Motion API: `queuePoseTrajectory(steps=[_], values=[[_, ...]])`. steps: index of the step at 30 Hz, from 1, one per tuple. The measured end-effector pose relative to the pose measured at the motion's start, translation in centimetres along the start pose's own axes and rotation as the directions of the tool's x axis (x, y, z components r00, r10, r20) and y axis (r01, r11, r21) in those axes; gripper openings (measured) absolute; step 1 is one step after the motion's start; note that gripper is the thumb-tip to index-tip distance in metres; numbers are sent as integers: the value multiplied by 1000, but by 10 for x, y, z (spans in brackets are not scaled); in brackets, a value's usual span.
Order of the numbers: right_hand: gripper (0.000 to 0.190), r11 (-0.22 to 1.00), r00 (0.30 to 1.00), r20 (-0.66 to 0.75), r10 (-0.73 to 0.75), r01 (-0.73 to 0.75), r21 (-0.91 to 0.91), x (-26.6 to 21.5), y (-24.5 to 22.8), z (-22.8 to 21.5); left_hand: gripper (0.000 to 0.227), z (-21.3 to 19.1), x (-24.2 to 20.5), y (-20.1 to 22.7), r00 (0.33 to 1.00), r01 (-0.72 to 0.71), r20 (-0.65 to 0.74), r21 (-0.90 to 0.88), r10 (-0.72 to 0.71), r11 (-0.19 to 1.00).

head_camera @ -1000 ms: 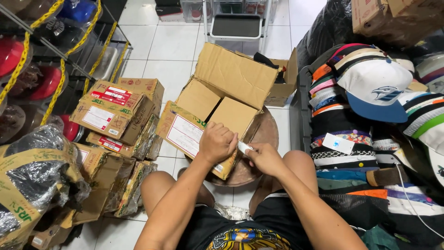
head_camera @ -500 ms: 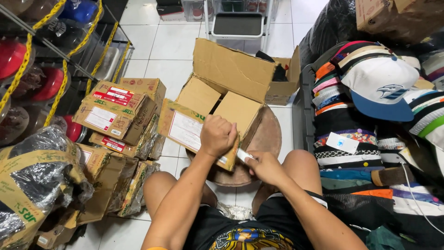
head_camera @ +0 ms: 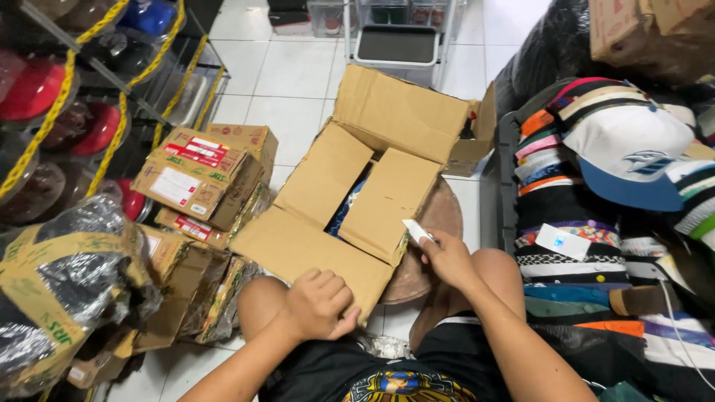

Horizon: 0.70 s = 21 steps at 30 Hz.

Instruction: The person sits on the floor and uses a box cutter to open a cardboard box. They remove a blue baseball cap, inspect it, and place it on a pile of other caps. The person then picks up a red and white cap from the pile and examines it.

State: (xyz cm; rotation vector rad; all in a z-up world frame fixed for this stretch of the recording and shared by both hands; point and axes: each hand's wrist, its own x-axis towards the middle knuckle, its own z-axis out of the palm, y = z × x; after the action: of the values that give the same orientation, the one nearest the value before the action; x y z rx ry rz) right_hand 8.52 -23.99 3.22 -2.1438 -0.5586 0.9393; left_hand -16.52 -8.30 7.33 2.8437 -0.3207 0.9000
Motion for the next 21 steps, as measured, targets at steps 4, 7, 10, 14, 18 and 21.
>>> queuePoseTrajectory(steps=[4, 7, 10, 14, 18, 21], values=[[40, 990, 1000, 29, -6, 2, 143, 10, 10, 10, 41, 26, -29, -2, 863, 341, 419, -69, -283, 938], [36, 954, 992, -77, -95, 113, 278, 18, 37, 22, 54, 46, -12, -8, 656, 711, 497, -153, -569, 687], [45, 774, 968, -240, -76, 209, 597, 30, 57, 27, 53, 81, -14, -26, 629, 743, 361, -17, -689, 669], [61, 928, 959, -282, 20, 87, 363, 21, 37, 16, 99, 43, 35, -35, 668, 733, 253, -65, -700, 677], [76, 988, 982, -173, 71, -93, -123, 46, 48, 31, 137, 11, 78, -47, 322, 860, 589, 144, -741, 489], [78, 974, 982, -187, 3, -45, -220, 116, 124, 60, 138, 22, 81, -48, 323, 899, 547, 77, -772, 430]])
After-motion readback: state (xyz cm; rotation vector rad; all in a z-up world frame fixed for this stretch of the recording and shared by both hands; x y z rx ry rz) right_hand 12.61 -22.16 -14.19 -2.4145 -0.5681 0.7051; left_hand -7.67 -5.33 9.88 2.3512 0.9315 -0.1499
